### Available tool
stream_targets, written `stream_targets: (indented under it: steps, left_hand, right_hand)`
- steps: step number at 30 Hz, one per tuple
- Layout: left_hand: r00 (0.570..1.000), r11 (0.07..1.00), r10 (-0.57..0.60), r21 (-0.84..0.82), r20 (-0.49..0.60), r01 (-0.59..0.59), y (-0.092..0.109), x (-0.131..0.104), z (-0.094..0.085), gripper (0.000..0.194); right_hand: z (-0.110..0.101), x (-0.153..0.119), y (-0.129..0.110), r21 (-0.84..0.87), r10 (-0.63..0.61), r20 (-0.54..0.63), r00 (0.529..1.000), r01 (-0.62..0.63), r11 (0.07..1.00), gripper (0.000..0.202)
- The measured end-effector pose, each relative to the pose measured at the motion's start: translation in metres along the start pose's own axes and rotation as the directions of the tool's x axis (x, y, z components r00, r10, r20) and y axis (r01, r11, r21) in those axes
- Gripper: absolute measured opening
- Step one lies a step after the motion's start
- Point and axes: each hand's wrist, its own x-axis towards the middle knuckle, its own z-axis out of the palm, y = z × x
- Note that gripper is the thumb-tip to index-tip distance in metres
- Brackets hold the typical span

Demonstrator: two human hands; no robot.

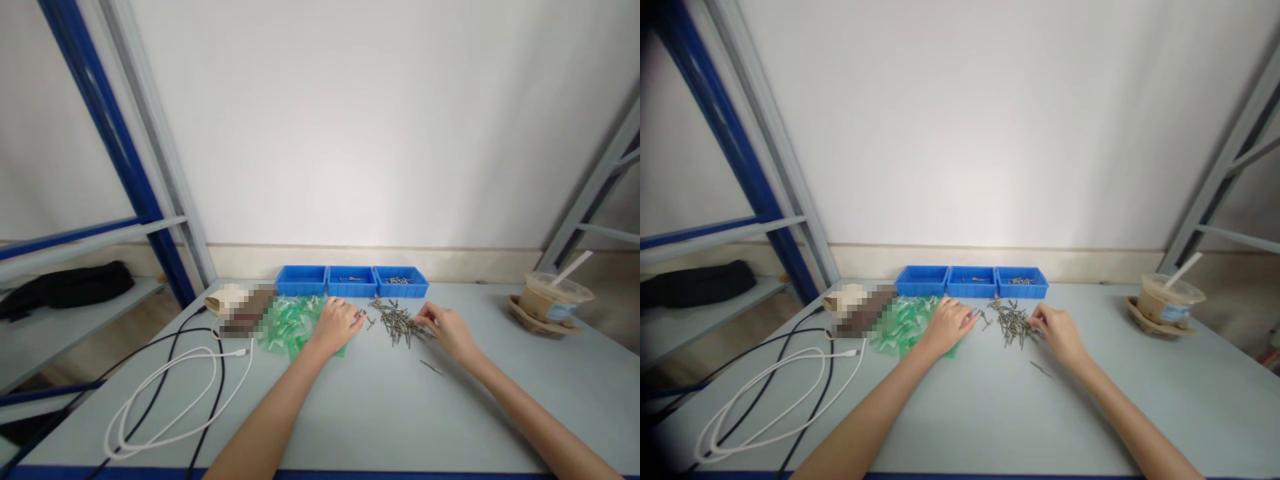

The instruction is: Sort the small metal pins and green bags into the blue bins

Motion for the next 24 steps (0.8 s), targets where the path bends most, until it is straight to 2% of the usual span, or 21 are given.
stream_targets:
  steps: [4,6,10,12,15,19,21,24]
  left_hand:
    - [0.999,1.000,0.019,0.025,-0.039,-0.018,0.004,0.001,0.000,0.020]
    - [0.999,0.998,0.024,0.066,-0.044,-0.021,0.003,0.001,0.002,0.017]
    - [0.998,0.993,0.034,0.116,-0.051,-0.028,0.000,0.000,0.003,0.021]
    - [0.998,0.994,0.052,0.097,-0.042,-0.048,0.001,0.000,0.002,0.024]
    - [0.999,1.000,0.008,-0.016,-0.038,-0.008,0.006,0.002,0.002,0.029]
    - [0.990,0.944,-0.132,-0.300,0.044,0.139,0.011,0.002,0.004,0.042]
    - [0.984,0.904,-0.153,-0.389,0.088,0.176,0.013,0.002,0.006,0.039]
    - [0.980,0.895,-0.174,-0.399,0.099,0.199,0.014,0.002,0.007,0.020]
  right_hand:
    - [0.016,0.040,-0.054,0.262,-0.069,0.031,0.997,0.059,0.963,0.023]
    - [0.026,0.051,-0.071,0.398,-0.087,0.042,0.995,0.063,0.915,0.021]
    - [0.043,0.052,-0.076,0.625,-0.061,0.089,0.994,-0.008,0.780,0.022]
    - [0.045,0.047,-0.070,0.659,-0.059,0.102,0.993,-0.023,0.751,0.024]
    - [0.038,0.041,-0.063,0.585,-0.170,0.101,0.980,0.080,0.807,0.025]
    - [0.021,0.037,-0.067,0.297,-0.340,0.042,0.939,0.313,0.902,0.022]
    - [0.017,0.037,-0.071,0.157,-0.359,0.013,0.933,0.353,0.922,0.027]
    - [0.020,0.035,-0.072,0.081,-0.329,0.018,0.944,0.326,0.942,0.034]
